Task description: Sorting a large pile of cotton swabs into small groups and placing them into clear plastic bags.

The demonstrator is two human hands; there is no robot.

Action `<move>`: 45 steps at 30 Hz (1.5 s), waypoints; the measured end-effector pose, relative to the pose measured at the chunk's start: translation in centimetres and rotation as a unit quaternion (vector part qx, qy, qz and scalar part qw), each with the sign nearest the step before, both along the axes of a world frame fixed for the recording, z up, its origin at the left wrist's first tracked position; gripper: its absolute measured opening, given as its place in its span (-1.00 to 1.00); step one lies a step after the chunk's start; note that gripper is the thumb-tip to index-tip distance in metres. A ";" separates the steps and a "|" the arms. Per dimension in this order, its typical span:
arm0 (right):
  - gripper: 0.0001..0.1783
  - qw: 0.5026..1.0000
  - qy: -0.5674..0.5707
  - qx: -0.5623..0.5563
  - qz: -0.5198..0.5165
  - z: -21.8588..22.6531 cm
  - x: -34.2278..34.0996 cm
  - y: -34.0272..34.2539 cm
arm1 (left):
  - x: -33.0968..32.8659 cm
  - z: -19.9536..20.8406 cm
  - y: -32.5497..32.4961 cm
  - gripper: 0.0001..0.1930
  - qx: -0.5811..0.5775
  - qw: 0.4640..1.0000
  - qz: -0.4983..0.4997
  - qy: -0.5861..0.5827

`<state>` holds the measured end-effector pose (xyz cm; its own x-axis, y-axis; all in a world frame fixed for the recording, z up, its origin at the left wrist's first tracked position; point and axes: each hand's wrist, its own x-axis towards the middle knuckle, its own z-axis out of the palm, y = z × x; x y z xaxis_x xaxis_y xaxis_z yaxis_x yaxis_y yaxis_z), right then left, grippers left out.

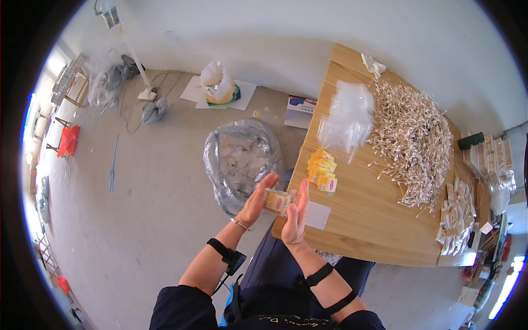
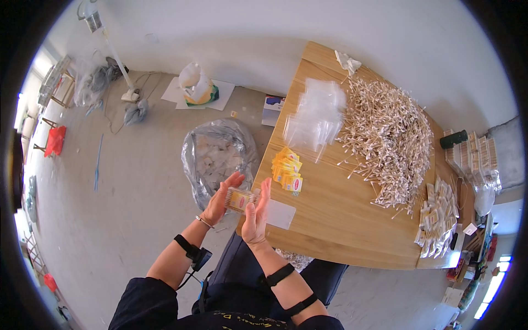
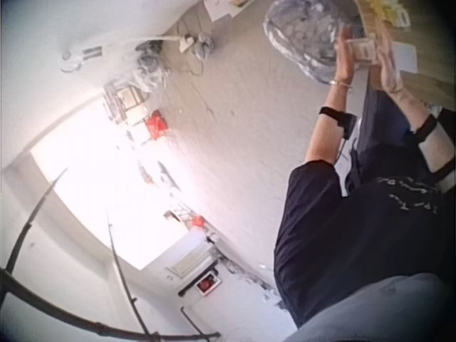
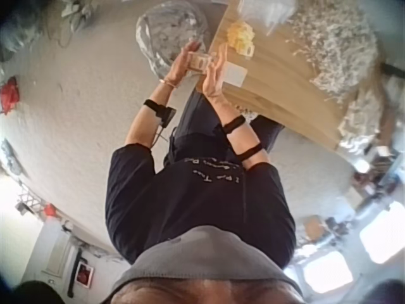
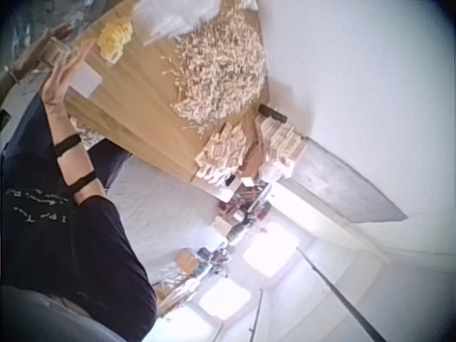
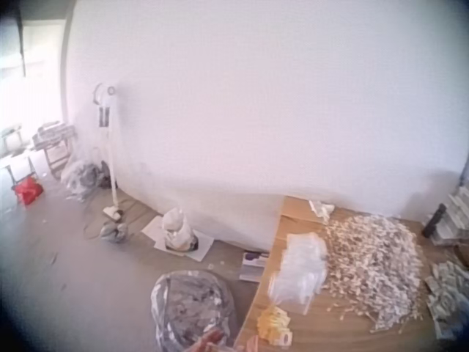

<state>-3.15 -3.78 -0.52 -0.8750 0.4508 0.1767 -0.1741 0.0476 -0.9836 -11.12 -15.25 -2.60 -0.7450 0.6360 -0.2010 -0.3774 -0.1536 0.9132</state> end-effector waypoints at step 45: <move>-0.57 0.990 -0.039 0.137 0.007 0.4 -0.6 -0.7 | 3.7 1.5 4.0 -0.76 0.075 0.909 0.314 -0.265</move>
